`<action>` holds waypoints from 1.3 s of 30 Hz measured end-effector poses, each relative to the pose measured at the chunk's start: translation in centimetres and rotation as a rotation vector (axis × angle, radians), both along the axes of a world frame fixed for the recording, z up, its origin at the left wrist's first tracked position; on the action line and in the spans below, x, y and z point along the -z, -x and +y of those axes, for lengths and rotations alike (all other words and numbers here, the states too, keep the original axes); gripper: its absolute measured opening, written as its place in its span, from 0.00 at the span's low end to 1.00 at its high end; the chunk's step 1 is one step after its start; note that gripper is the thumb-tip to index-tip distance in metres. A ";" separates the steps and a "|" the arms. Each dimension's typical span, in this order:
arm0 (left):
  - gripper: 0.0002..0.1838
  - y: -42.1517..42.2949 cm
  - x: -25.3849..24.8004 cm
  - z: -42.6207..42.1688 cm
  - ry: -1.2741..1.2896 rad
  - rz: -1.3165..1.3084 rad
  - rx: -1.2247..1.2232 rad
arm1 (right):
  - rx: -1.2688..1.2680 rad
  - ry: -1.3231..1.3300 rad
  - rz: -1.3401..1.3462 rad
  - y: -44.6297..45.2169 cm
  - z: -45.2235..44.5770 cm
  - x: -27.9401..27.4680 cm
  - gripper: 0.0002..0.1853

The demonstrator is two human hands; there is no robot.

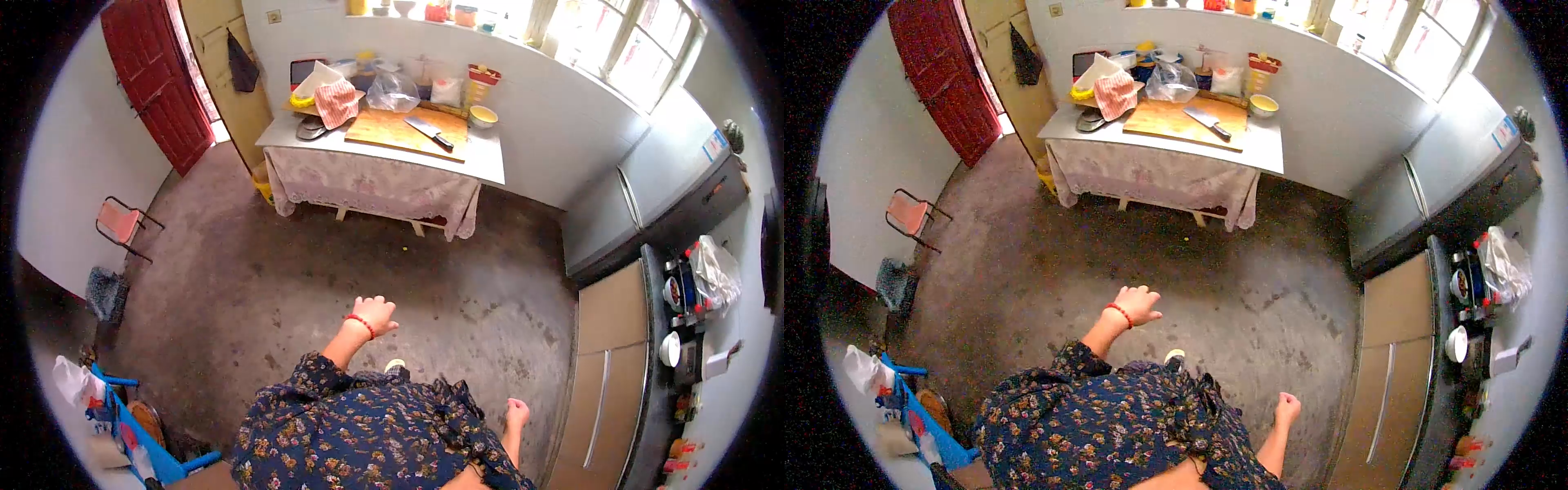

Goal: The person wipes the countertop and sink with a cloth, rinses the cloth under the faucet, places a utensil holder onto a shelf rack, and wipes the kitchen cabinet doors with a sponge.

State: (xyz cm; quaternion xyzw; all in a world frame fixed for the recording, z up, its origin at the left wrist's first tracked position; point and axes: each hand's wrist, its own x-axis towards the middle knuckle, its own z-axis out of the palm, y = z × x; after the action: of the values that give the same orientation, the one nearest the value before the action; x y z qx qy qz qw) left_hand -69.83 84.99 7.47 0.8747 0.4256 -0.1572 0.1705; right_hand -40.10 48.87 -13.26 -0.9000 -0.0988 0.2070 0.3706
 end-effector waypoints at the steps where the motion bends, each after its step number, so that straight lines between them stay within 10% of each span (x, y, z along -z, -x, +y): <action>1: 0.24 -1.3 -0.1 0.7 0.019 0.021 0.020 | 0.011 -0.030 0.016 -0.6 0.2 0.7 0.10; 11: 0.27 -8.3 2.7 4.5 0.172 -0.048 -0.262 | -0.164 0.271 0.318 -11.0 2.8 9.9 0.07; 15: 0.28 -11.5 1.2 6.2 0.271 0.192 -0.445 | -0.196 0.147 0.156 -19.4 15.8 1.2 0.13; 21: 0.29 -15.6 2.6 10.3 0.224 -0.225 -0.486 | -0.458 -0.076 -0.128 -30.5 33.2 -1.2 0.08; 39: 0.28 1.2 0.0 26.6 0.023 -0.138 -1.103 | -1.179 -0.125 -0.373 -12.4 70.2 -7.3 0.09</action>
State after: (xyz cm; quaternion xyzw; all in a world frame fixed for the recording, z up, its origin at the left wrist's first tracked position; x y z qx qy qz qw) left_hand -71.04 111.63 7.49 0.5286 0.8067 0.0084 0.2642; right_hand -27.68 119.03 -5.91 -0.6915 -0.6544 0.2101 0.2223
